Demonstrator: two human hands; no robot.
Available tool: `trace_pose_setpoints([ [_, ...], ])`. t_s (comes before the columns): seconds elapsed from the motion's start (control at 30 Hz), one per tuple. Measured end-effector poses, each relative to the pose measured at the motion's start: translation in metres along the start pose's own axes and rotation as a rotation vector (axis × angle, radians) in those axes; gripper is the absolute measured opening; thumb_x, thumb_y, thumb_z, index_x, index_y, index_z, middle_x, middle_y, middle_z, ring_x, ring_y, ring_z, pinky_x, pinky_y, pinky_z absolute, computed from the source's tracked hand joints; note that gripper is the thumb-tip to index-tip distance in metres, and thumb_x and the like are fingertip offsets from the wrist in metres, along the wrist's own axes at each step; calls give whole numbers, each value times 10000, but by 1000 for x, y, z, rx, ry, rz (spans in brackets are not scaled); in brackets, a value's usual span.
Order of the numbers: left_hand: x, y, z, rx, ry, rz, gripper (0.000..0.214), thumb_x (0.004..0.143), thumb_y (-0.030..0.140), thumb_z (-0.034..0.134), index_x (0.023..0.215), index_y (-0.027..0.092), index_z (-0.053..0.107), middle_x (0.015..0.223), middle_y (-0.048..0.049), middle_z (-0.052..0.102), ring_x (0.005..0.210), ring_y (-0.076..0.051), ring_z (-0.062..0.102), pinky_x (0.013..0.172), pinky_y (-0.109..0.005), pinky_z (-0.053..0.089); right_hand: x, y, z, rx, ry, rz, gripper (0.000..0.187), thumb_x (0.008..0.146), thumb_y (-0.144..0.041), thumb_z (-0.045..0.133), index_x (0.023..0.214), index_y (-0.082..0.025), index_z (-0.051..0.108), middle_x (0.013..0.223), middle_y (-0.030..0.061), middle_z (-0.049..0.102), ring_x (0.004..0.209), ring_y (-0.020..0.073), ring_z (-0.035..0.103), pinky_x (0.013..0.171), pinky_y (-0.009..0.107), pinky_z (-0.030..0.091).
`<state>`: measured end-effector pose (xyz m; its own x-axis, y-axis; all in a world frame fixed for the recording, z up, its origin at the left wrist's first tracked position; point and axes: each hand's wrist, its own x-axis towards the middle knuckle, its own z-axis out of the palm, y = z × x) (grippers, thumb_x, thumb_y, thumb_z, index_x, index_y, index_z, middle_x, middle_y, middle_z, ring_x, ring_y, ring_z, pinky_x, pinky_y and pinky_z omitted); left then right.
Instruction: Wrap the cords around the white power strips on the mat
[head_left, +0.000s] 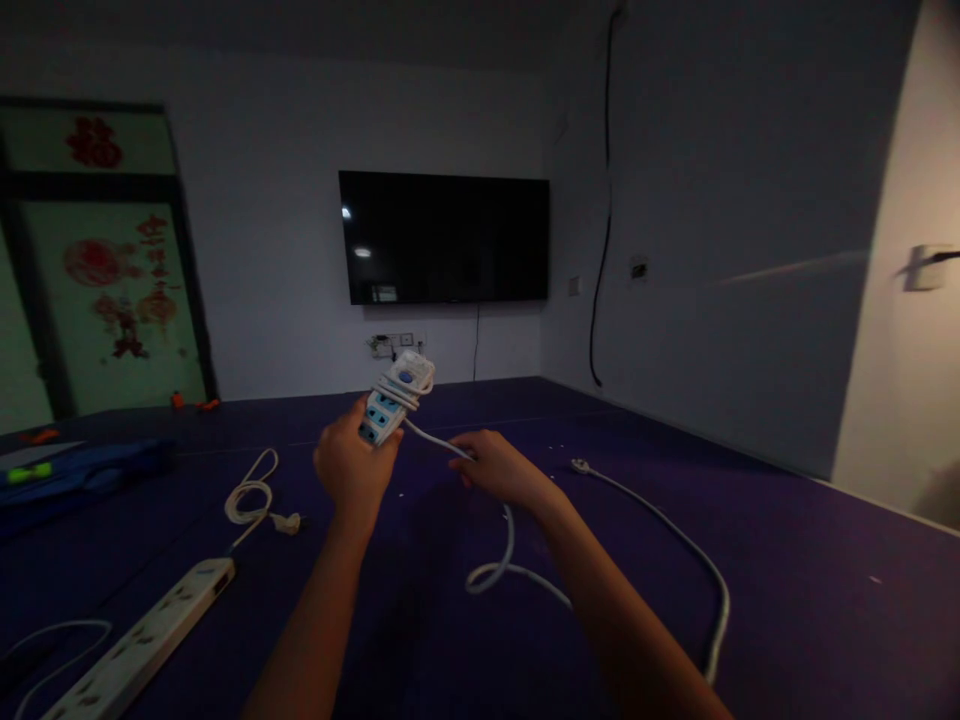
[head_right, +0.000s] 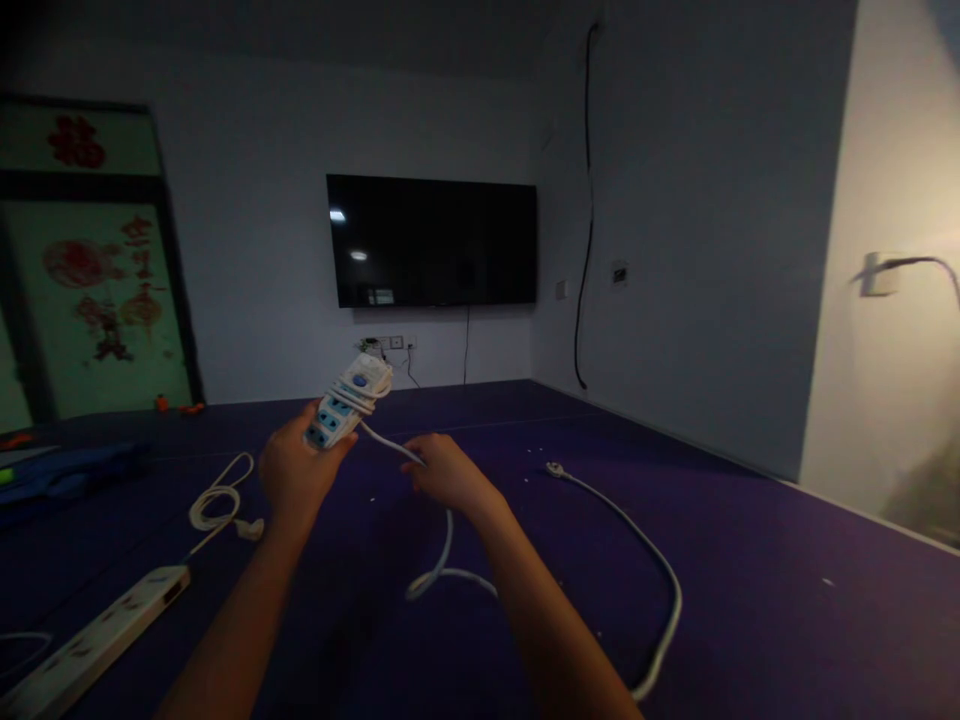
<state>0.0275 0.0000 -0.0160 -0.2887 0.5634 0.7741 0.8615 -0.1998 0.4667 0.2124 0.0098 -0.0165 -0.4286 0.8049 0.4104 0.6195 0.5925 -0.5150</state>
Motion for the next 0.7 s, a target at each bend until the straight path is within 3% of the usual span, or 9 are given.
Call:
trace_pose_setpoints([
  [0.1, 1, -6, -1, 119, 64, -20, 477, 722, 317, 613, 1182, 199, 571, 1038, -146, 655, 1007, -333, 561, 776, -444, 416, -1, 2, 0, -48, -25, 26, 157, 791, -162, 537, 843, -147, 685, 578, 1, 616, 561, 115, 566, 525, 197, 354],
  [0.4, 0, -20, 10, 313, 8, 66, 460, 751, 235, 530, 1210, 204, 538, 1094, -122, 640, 1046, -311, 531, 828, -438, 389, -9, -12, -12, -397, 1, 17, 186, 824, -230, 533, 908, -219, 698, 804, 38, 707, 731, 157, 630, 605, 235, 375],
  [0.53, -3, -18, 18, 369, -73, 122, 467, 735, 190, 530, 1200, 228, 544, 1039, -116, 651, 1022, -301, 541, 818, -421, 386, -11, -20, -12, -592, 59, -29, 214, 855, -222, 485, 921, -218, 688, 910, 70, 710, 838, 200, 643, 643, 258, 382],
  [0.7, -4, -16, 25, 365, -283, 298, 555, 663, 113, 585, 1199, 250, 547, 1070, -86, 647, 1053, -278, 536, 854, -393, 379, -10, -17, -18, -664, 136, -84, 243, 879, -218, 456, 976, -232, 678, 941, 65, 708, 866, 204, 641, 650, 260, 382],
])
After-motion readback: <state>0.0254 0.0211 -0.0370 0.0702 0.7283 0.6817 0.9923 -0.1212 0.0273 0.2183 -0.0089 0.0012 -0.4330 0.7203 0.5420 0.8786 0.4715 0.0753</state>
